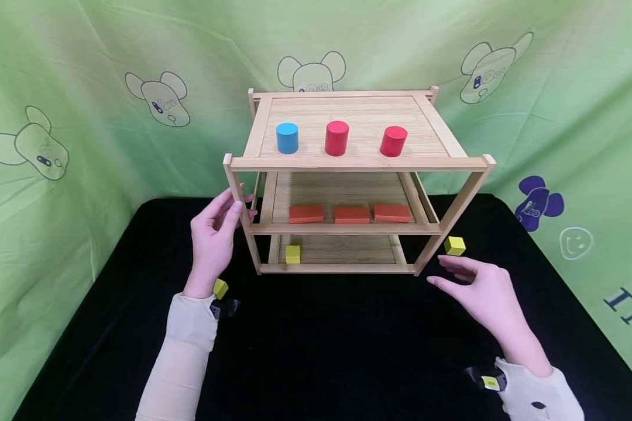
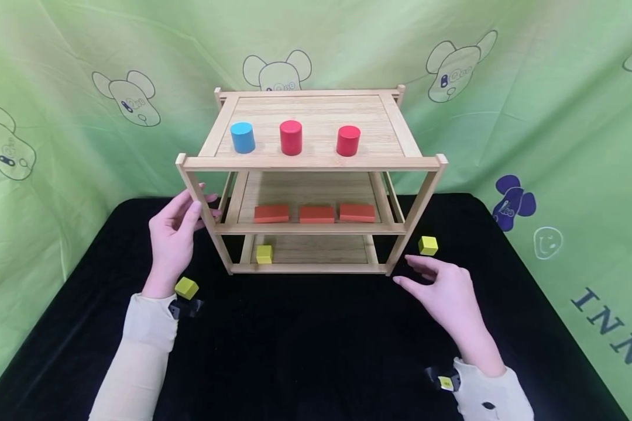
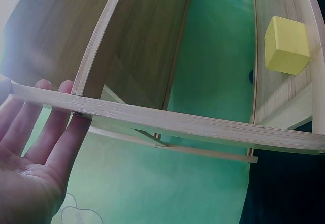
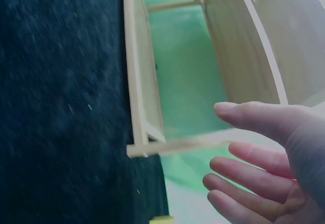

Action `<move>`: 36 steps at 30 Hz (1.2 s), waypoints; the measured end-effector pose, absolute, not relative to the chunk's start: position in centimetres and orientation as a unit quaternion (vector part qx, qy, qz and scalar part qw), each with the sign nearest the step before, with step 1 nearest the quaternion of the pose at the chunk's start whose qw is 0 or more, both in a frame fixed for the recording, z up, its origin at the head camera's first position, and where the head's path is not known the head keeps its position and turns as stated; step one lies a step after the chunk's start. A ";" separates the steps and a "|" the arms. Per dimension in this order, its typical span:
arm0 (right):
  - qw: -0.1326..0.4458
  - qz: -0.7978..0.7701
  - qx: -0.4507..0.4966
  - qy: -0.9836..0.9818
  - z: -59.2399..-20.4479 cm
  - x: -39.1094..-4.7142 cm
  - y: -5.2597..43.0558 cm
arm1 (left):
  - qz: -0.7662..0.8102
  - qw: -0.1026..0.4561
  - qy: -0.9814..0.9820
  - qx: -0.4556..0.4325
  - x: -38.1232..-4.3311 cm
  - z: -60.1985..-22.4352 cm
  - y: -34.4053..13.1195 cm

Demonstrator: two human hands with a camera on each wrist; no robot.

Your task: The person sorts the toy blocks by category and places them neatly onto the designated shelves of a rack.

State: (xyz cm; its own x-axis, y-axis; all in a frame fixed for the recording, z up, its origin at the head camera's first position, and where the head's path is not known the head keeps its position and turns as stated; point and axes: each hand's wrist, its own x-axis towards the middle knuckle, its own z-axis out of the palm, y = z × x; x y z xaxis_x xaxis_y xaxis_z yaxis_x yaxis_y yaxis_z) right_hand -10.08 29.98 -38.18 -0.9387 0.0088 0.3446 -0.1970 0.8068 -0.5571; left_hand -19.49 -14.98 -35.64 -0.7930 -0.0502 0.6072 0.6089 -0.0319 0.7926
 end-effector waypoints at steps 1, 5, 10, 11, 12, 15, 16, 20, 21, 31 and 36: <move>0.171 0.307 0.047 -0.935 -38.0 -10.1 30.3 | -0.686 0.241 -0.653 -0.215 -19.5 -35.7 -15.0; 0.191 0.305 0.029 -0.933 -37.5 -10.1 31.3 | -0.688 0.242 -0.649 -0.219 -19.5 -35.6 -15.0; 0.208 0.301 0.005 -0.931 -36.9 -10.1 32.3 | -0.686 0.241 -0.651 -0.219 -19.6 -35.6 -15.0; 0.210 0.299 0.001 -0.931 -36.7 -10.1 32.5 | -0.685 0.241 -0.652 -0.219 -19.6 -35.6 -15.0; 0.211 0.298 -0.003 -0.931 -36.6 -10.2 32.7 | -0.686 0.240 -0.651 -0.220 -19.6 -35.7 -15.0; 0.210 0.292 -0.016 -0.933 -36.3 -10.3 33.1 | -0.688 0.239 -0.648 -0.222 -19.7 -35.7 -15.0; 0.207 0.291 -0.020 -0.934 -36.2 -10.4 33.2 | -0.688 0.240 -0.648 -0.222 -19.7 -35.7 -15.0; 0.199 0.285 -0.026 -0.937 -36.0 -10.7 33.8 | -0.685 0.242 -0.651 -0.220 -19.6 -35.7 -15.0; 0.199 0.285 -0.026 -0.937 -36.0 -10.8 33.9 | -0.685 0.242 -0.651 -0.220 -19.6 -35.6 -15.0; 0.172 0.287 -0.028 -0.942 -36.0 -12.2 35.5 | -0.684 0.237 -0.655 -0.218 -19.6 -35.6 -15.0; 0.144 0.281 -0.020 -0.949 -36.1 -13.1 36.3 | -0.687 0.236 -0.652 -0.217 -19.6 -35.6 -15.0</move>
State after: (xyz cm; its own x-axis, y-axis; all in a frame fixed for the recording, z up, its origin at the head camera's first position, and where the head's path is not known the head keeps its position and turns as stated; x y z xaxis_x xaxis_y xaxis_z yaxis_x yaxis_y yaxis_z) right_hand -13.10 36.28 -36.11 -0.9579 0.1189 0.2612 -0.0423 0.8416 -0.5384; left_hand -19.57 -15.01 -35.61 -0.7945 -0.0411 0.6058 0.6071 -0.0372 0.7937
